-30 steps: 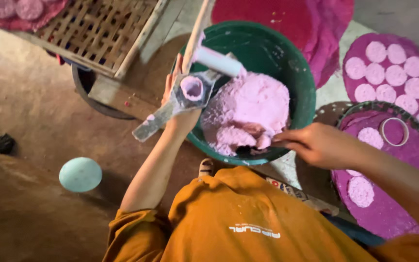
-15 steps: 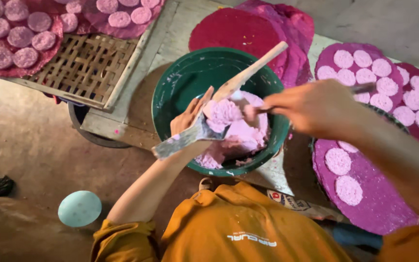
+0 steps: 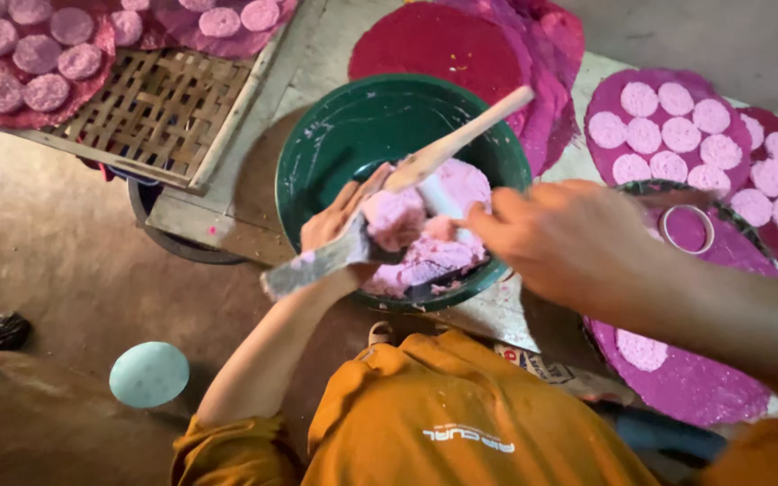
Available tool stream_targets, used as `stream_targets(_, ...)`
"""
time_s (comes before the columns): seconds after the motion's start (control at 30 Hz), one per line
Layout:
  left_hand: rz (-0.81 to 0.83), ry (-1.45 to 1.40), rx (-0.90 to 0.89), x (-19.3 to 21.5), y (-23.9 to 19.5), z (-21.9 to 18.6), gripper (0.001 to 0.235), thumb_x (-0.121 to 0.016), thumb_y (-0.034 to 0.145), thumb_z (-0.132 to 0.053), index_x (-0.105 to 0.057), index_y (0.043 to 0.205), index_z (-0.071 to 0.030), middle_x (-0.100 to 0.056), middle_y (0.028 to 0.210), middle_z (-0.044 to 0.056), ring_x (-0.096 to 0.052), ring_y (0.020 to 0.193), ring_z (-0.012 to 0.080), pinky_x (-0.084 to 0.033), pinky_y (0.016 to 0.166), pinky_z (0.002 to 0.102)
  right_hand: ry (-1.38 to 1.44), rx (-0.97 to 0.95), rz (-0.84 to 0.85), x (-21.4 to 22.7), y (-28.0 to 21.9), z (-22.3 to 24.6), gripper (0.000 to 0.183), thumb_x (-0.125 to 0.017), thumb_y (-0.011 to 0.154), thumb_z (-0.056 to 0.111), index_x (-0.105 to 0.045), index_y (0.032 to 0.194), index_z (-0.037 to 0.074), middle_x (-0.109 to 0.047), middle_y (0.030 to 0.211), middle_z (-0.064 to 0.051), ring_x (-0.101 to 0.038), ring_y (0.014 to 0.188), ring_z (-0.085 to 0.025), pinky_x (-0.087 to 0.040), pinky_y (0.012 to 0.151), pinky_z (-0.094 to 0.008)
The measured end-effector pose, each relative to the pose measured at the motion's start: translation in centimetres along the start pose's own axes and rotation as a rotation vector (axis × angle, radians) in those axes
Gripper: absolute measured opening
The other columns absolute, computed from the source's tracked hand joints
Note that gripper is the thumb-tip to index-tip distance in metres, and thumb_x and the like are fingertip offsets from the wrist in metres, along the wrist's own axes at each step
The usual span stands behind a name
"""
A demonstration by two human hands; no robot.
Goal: The person prepares pink cookies by pressing a circular mold into pink dough on a large flat surface, then placing the small discs onto another surface while frequently scraping pink paste from a tool into a green bucket.
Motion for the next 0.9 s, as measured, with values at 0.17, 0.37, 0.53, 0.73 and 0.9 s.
stream_targets(0.17, -0.147, 0.034, -0.245, -1.5, 0.9, -2.5, 0.096, -0.082, 0.072, -0.05, -0.039, 0.154, -0.022, -0.058, 0.142, 0.01, -0.066, 0.117, 0.0329, -0.057, 0.085, 0.043, -0.175, 0.089, -0.089, -4.0, 2.3, 3.3, 0.022, -0.059, 0.087, 0.015, -0.067, 0.106, 0.006, -0.066, 0.076, -0.006, -0.068, 0.057, -0.019, -0.054, 0.046, -0.031)
stream_targets(0.37, -0.191, 0.019, -0.027, 1.8, 0.3, -0.3, 0.1, -0.08, 0.073, -0.053, -0.038, 0.159, -0.026, -0.065, 0.121, 0.007, -0.071, 0.101, 0.0296, -0.061, 0.089, 0.041, 0.013, -0.185, 0.167, 4.6, -2.4, -1.2, 0.042, -0.06, 0.081, 0.012, -0.065, 0.122, 0.017, -0.066, 0.08, -0.002, -0.071, 0.065, -0.018, -0.055, 0.051, -0.034)
stream_targets(0.53, -0.196, 0.007, -0.25, -1.1, 1.1, -1.9, 0.095, -0.083, 0.077, -0.049, -0.039, 0.157, -0.023, -0.064, 0.132, 0.012, -0.068, 0.111, 0.0347, -0.057, 0.086, 0.045, -0.101, 0.068, 0.033, -2.1, 1.2, 1.3, 0.022, -0.061, 0.085, 0.015, -0.066, 0.104, 0.006, -0.068, 0.08, -0.008, -0.071, 0.059, -0.021, -0.055, 0.047, -0.033)
stream_targets(0.73, -0.046, 0.026, -0.047, -2.8, 0.8, -1.1, 0.092, -0.079, 0.073, -0.05, -0.042, 0.153, -0.025, -0.062, 0.135, 0.014, -0.066, 0.107, 0.0371, -0.056, 0.084, 0.048, -0.024, 0.045, 0.01, -2.4, 0.7, 2.3, 0.025, -0.06, 0.085, 0.014, -0.065, 0.107, 0.005, -0.067, 0.077, -0.008, -0.07, 0.058, -0.022, -0.056, 0.047, -0.034)
stream_targets(0.9, -0.302, 0.082, -0.15, 1.7, 0.4, -0.3, 0.087, -0.078, 0.08, -0.047, -0.046, 0.156, -0.017, -0.066, 0.108, 0.011, -0.071, 0.091, 0.0297, -0.059, 0.077, 0.041, 0.004, -0.188, 0.28, 2.2, -3.8, -2.2, 0.039, -0.057, 0.09, 0.013, -0.059, 0.129, 0.017, -0.062, 0.08, 0.0, -0.068, 0.059, -0.017, -0.053, 0.047, -0.033)
Point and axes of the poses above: each hand's wrist, its own y-axis towards the middle knuckle, its own x-axis out of the back of the hand, z = x × y, the point moved 2 cm from there along y, towards the middle knuckle
